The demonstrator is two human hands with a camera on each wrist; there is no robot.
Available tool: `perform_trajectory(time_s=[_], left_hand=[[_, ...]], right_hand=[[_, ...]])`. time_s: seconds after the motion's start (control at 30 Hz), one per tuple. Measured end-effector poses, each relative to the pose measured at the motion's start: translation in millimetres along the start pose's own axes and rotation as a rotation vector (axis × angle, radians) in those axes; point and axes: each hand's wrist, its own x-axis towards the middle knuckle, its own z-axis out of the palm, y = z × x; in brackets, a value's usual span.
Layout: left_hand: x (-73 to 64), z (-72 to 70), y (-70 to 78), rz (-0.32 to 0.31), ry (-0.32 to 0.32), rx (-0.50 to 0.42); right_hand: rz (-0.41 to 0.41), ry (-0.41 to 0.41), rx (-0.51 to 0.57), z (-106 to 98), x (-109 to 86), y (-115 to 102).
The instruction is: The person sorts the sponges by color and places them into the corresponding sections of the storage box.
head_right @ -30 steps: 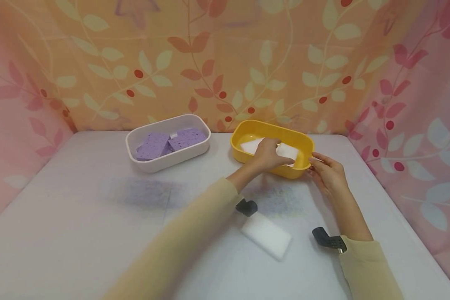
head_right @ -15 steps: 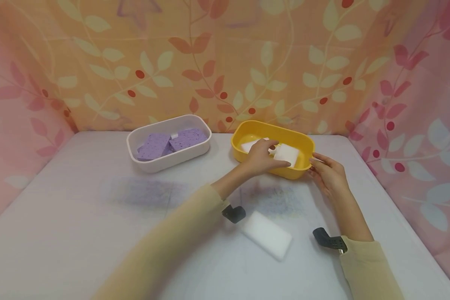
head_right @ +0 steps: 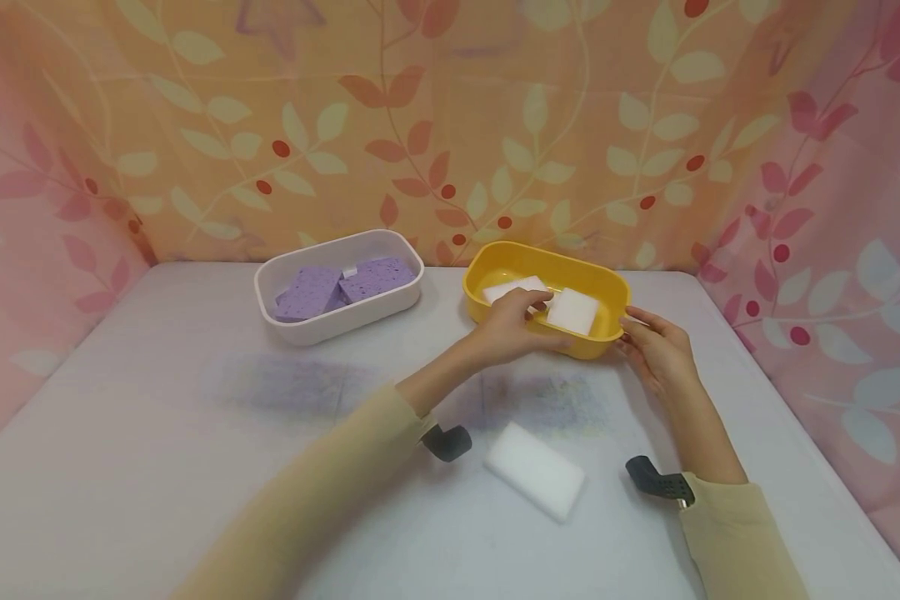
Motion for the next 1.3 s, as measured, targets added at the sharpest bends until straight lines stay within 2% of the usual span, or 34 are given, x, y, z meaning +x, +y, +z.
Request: perform_trajectory(time_s=[0.17, 0.53, 0.93, 1.13, 1.3], left_hand=[[-8.5, -2.0, -3.1, 0.023, -0.032, 0.037], [-25.8, -6.5, -12.5, 0.026, -0.072, -0.063], [-41.7, -3.0, -23.1, 0.13, -0.155, -0.051], [-49.7, -1.6, -25.3, 0.111, -0.201, -0.052], [-54.0, 2.4, -26.9, 0.092, -0.262, -0.033]], right_hand=[[-0.003, 0.002, -0.005, -0.2, 0.3, 0.4], [0.014, 0.009, -0.004, 0.6, 0.2, -0.1], [0.018, 0.012, -0.012, 0.5, -1.0, 0.5], [0.021, 0.016, -0.014, 0.0, -0.8, 0.8], [0.02, 0.014, -0.019, -0.4, -0.8, 0.7]])
